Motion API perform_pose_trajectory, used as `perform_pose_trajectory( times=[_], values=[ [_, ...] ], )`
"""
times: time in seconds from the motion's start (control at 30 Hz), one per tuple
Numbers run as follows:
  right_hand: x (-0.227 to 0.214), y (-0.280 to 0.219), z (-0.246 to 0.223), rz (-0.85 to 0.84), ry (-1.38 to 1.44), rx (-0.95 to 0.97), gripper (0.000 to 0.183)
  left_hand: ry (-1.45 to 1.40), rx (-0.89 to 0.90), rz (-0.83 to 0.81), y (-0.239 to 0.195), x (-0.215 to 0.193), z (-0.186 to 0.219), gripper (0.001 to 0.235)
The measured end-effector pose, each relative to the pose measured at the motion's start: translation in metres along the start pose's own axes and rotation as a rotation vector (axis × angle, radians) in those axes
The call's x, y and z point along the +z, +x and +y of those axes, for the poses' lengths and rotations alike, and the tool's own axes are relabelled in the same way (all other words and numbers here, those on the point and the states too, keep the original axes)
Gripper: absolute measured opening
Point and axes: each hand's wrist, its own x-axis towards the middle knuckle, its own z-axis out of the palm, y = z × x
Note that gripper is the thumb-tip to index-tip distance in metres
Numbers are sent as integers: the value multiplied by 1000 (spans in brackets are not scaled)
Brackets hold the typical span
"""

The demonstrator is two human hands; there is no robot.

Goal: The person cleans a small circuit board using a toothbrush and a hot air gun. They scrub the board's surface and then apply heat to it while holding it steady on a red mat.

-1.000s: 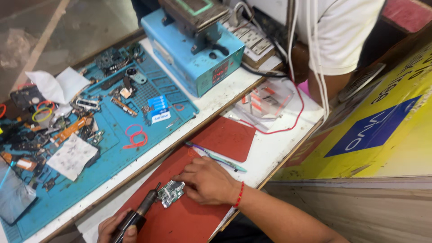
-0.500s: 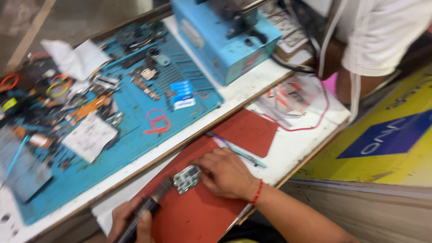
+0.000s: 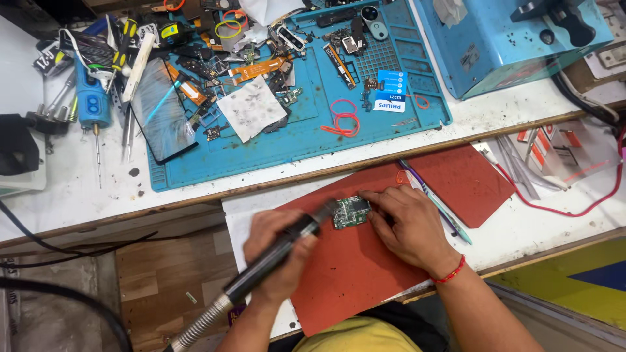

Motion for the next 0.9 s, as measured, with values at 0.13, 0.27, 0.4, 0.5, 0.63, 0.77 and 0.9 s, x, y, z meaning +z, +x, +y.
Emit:
perform_pose_trajectory(
  times=[0.13, 0.27, 0.4, 0.5, 0.63, 0.77, 0.9],
  values=[
    [1, -1, -1, 14, 16, 19, 34, -45, 108, -165, -2, -6, -3, 39],
    [2, 1, -1, -22, 31, 76, 35, 56, -14, 47, -3, 0, -4, 39],
    [3, -2, 0, 1, 12, 52, 34, 30, 119, -115, -2, 0, -3, 43],
    [3, -2, 0, 6, -8, 25, 34, 28, 40, -79, 0, -1, -1, 43],
    [4, -3, 2, 13, -14, 0, 32, 28, 149, -264, 0, -5, 0, 46],
    [3, -2, 0, -9, -21, 34, 33, 82, 29, -32, 0, 0, -1, 43],
    [4, -4, 1, 15, 1, 4, 34, 60, 74, -57, -6, 1, -4, 40]
  ],
)
